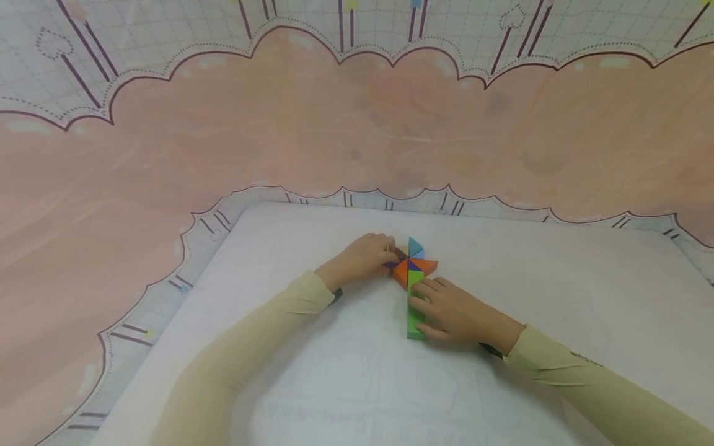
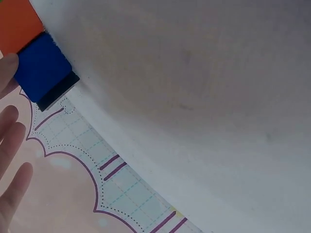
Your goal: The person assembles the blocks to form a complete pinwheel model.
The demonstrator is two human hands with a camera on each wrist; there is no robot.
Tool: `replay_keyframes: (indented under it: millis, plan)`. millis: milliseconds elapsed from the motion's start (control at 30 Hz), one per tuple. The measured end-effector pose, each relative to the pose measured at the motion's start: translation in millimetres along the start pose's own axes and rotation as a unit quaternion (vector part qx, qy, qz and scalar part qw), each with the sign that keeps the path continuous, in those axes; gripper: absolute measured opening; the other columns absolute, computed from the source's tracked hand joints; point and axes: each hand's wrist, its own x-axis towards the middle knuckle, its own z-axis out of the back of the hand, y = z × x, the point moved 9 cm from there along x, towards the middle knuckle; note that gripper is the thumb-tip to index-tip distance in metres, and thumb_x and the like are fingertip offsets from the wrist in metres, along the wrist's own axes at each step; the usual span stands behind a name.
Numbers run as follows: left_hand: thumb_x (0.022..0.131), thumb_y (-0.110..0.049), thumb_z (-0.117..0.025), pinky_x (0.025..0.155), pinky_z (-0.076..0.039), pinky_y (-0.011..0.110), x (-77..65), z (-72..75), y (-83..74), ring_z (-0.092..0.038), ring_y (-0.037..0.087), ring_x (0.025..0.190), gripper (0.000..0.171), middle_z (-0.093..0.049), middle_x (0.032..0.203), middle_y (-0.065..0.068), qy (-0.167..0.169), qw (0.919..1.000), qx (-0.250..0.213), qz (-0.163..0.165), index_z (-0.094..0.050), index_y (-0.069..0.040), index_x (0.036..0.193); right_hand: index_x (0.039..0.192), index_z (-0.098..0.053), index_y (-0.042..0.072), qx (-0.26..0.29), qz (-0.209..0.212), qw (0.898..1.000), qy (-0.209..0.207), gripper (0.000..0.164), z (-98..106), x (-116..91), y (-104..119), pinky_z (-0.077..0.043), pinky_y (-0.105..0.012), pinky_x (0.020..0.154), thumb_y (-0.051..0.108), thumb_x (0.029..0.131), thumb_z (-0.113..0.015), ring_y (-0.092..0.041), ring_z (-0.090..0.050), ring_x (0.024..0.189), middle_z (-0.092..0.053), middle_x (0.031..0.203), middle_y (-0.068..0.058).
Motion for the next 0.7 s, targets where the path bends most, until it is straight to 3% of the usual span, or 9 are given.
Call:
replay_keyframes:
  millis: [333,500,700]
  plan:
    - [0.085,-0.027,-0.068,0.096,-0.045,0.032,-7.8,1.8,2.5,-0.057,0.018,0.103,0.02,-0.061,0.111,0.003,-0.006,0.9999,0.0,0.011,-0.064,-0.02,0.103,0.111,-0.055,0.012,0.005,-0.014,1.0,0.016,0.033,-3,1,-2,-0.046,-0.042,0.095,0.036,0.088,-0.057,-0.023,-0.053,0.105,-0.056,0.114,-0.006]
    - [0.083,-0.018,-0.07,0.093,-0.046,0.032,-14.6,8.8,3.6,-0.057,0.019,0.101,0.02,-0.061,0.109,0.004,0.003,0.9998,-0.018,0.009,-0.066,-0.018,0.102,0.112,-0.055,0.012,0.006,-0.019,0.999,0.028,0.033,-5,1,-4,-0.045,-0.041,0.097,0.037,0.089,-0.055,-0.022,-0.053,0.107,-0.056,0.116,-0.006]
    - [0.083,-0.004,-0.065,0.094,-0.047,0.032,-19.3,7.0,10.0,-0.058,0.02,0.102,0.02,-0.062,0.109,0.004,0.001,0.9986,-0.053,0.007,-0.068,-0.018,0.097,0.112,-0.054,0.012,0.01,-0.021,0.999,0.035,0.033,-6,0,-4,-0.044,-0.041,0.097,0.036,0.09,-0.054,-0.023,-0.053,0.107,-0.056,0.116,-0.006]
